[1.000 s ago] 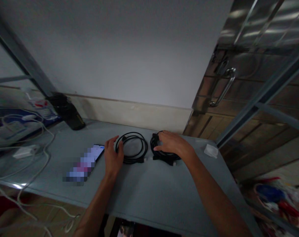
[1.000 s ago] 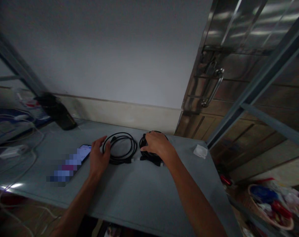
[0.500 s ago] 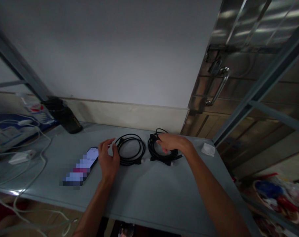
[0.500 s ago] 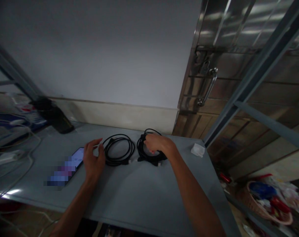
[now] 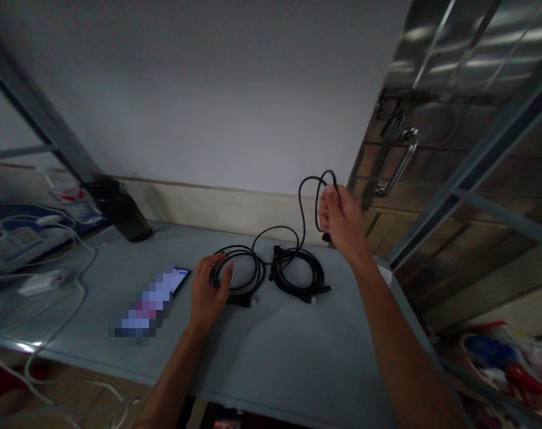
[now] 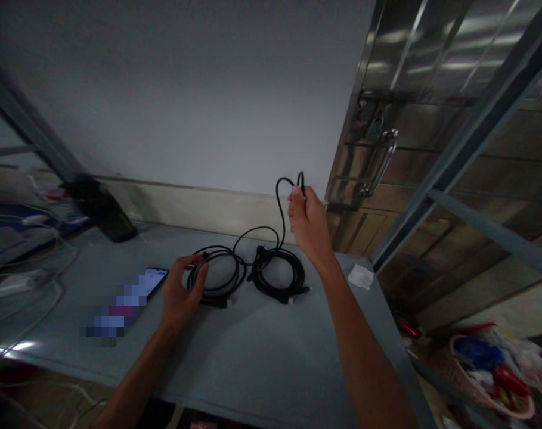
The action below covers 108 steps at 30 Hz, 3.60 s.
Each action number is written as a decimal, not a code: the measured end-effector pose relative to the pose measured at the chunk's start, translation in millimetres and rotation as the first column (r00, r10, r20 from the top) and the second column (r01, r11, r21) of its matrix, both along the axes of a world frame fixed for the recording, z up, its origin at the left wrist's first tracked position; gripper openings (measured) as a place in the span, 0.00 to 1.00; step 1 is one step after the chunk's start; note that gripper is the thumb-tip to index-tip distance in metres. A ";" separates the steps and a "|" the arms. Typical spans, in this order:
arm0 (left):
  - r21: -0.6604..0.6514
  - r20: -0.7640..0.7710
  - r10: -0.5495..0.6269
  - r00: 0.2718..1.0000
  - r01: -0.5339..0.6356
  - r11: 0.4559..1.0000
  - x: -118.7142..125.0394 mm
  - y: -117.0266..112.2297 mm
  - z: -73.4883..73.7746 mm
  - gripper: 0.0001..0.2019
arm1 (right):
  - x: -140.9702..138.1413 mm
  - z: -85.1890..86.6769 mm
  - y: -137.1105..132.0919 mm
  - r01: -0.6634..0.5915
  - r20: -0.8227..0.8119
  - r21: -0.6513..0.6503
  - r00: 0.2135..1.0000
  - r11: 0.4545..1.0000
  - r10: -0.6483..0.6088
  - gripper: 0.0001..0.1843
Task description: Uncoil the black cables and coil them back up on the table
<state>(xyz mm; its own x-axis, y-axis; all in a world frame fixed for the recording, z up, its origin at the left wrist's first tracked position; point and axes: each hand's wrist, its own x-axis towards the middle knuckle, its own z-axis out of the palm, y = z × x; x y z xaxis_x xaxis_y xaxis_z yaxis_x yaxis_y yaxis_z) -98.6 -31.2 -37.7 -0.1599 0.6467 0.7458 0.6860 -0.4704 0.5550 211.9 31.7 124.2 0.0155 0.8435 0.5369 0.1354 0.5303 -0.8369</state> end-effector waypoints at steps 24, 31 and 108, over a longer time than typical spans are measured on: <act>-0.247 -0.014 -0.380 0.925 0.365 0.897 18.3 -15.0 -4.5 0.42 | -72.4 26.9 -73.1 -0.120 -0.394 0.109 0.906 0.987 0.153 0.25; -0.249 0.068 -0.452 0.890 0.454 0.856 16.5 -21.3 4.0 0.28 | -84.7 2.7 -61.6 -0.258 -0.314 0.055 0.912 0.965 0.262 0.24; -0.089 0.980 -0.035 0.195 0.592 0.801 -3.1 -4.4 24.3 0.26 | 71.6 78.8 -61.4 0.497 -0.825 0.298 0.564 0.815 -0.042 0.28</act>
<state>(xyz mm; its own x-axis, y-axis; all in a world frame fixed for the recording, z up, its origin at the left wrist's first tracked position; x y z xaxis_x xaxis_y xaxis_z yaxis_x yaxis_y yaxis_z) -101.7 -35.6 -13.4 -0.2315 0.9693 -0.0830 -0.5789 -0.0687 0.8125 283.5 -29.7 203.0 0.7820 0.3764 0.4968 -0.2124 0.9102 -0.3555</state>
